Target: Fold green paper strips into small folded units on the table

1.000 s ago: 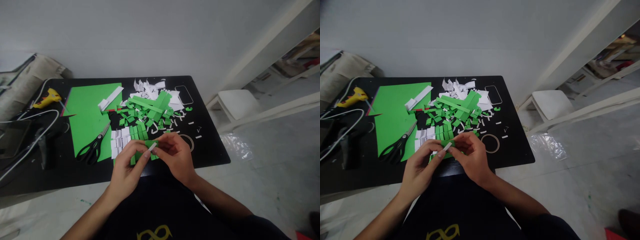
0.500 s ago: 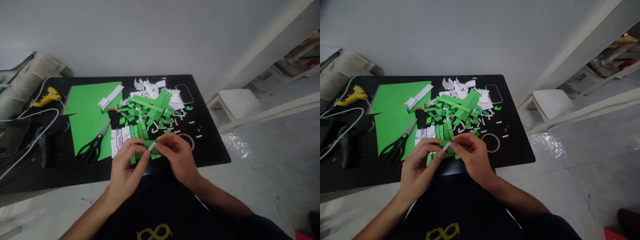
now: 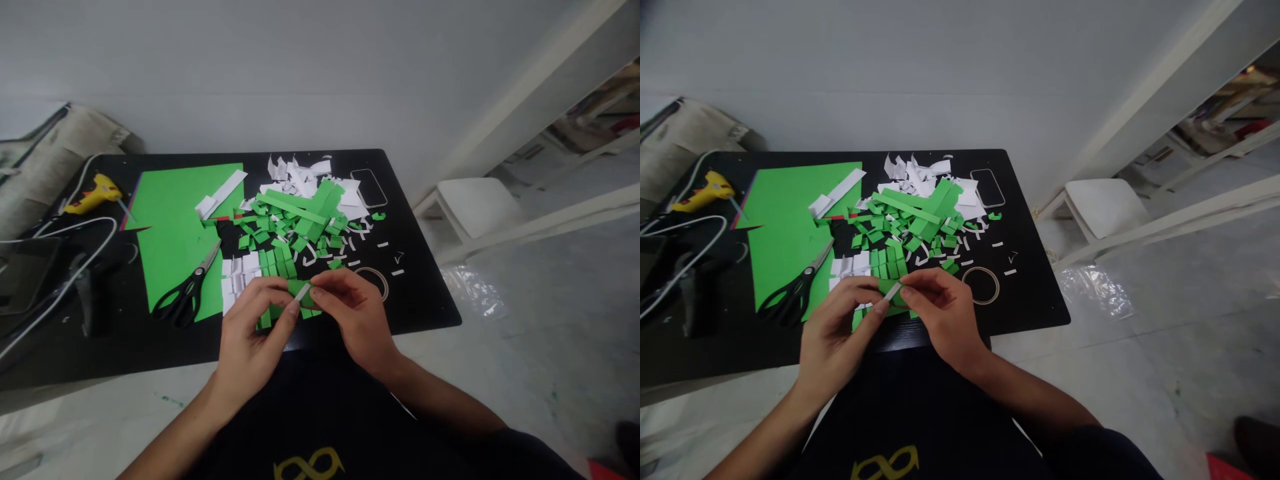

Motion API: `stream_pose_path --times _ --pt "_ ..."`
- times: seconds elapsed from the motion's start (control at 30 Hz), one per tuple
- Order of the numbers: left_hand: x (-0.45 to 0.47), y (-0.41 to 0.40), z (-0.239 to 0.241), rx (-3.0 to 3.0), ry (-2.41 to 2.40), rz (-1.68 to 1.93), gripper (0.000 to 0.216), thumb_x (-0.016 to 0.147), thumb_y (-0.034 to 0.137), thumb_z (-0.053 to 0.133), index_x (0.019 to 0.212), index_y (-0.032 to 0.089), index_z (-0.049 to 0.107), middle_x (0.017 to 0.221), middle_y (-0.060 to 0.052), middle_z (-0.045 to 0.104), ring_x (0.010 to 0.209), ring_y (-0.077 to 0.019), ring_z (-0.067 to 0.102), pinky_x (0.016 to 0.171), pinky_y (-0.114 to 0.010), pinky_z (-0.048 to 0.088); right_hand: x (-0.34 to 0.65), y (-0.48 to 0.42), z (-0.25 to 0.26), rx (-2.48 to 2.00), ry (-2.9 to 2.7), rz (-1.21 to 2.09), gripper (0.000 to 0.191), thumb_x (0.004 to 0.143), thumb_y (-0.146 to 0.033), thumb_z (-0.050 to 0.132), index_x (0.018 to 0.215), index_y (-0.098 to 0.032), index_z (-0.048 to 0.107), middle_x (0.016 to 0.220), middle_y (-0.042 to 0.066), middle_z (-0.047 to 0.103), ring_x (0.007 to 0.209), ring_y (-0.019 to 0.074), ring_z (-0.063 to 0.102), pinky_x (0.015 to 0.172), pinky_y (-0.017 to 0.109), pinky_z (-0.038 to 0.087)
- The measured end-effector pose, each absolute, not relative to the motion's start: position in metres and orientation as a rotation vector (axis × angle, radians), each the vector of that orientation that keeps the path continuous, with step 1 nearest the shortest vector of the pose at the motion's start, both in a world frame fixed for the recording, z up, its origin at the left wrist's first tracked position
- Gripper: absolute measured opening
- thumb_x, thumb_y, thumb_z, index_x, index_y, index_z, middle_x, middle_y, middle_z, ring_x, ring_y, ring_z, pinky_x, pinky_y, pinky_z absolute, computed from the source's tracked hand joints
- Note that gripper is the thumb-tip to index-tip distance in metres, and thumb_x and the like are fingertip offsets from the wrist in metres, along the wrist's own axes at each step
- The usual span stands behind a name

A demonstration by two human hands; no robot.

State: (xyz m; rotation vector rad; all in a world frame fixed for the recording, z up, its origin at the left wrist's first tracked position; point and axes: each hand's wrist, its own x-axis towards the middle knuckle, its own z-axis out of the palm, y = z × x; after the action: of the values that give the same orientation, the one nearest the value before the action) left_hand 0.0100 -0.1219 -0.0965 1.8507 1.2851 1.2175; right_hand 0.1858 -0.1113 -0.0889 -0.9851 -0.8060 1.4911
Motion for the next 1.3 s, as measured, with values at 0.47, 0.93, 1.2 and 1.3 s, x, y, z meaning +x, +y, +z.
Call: stream_pose_path --times 0.47,0.93,1.2,1.3 --pt "0.011 -0.122 -0.093 1.851 1.308 1.206 0.013 0.102 0.015 0.066 0.093 0.023 0.069 0.108 -0.004 0.068 0.102 -0.0179 0.067 0.089 -0.034 0.052 0.185 -0.112 -0.085 -1.042 -0.852 1.450 0.016 0.078 -0.026 0.094 0.089 -0.028 0.083 0.087 -0.002 0.082 0.083 0.0157 0.079 0.081 0.029 0.067" --pt "0.012 -0.121 -0.084 1.781 1.378 1.196 0.020 0.098 0.023 0.072 0.079 0.022 0.067 0.097 -0.001 0.070 0.091 -0.0154 0.069 0.081 -0.028 0.052 0.180 -0.114 -0.083 -1.095 -0.859 1.329 0.027 0.069 -0.027 0.101 0.083 -0.026 0.077 0.083 -0.002 0.082 0.080 0.0192 0.080 0.079 0.033 0.069" --pt "0.004 -0.107 -0.092 1.557 1.389 1.044 0.035 0.097 0.035 0.072 0.066 0.020 0.065 0.074 -0.001 0.072 0.071 -0.0156 0.067 0.070 -0.028 0.051 0.186 -0.109 -0.078 -1.093 -0.854 1.180 0.023 0.077 -0.032 0.096 0.082 -0.027 0.074 0.080 -0.001 0.078 0.078 0.0201 0.079 0.078 0.038 0.070" --pt "0.001 -0.106 -0.092 1.541 1.373 1.084 0.021 0.100 0.035 0.066 0.087 0.021 0.076 0.084 -0.002 0.076 0.080 -0.0179 0.070 0.074 -0.028 0.054 0.188 -0.107 -0.081 -1.116 -0.849 1.184 0.020 0.077 -0.027 0.095 0.083 -0.027 0.075 0.081 -0.001 0.078 0.079 0.0193 0.078 0.078 0.036 0.069"
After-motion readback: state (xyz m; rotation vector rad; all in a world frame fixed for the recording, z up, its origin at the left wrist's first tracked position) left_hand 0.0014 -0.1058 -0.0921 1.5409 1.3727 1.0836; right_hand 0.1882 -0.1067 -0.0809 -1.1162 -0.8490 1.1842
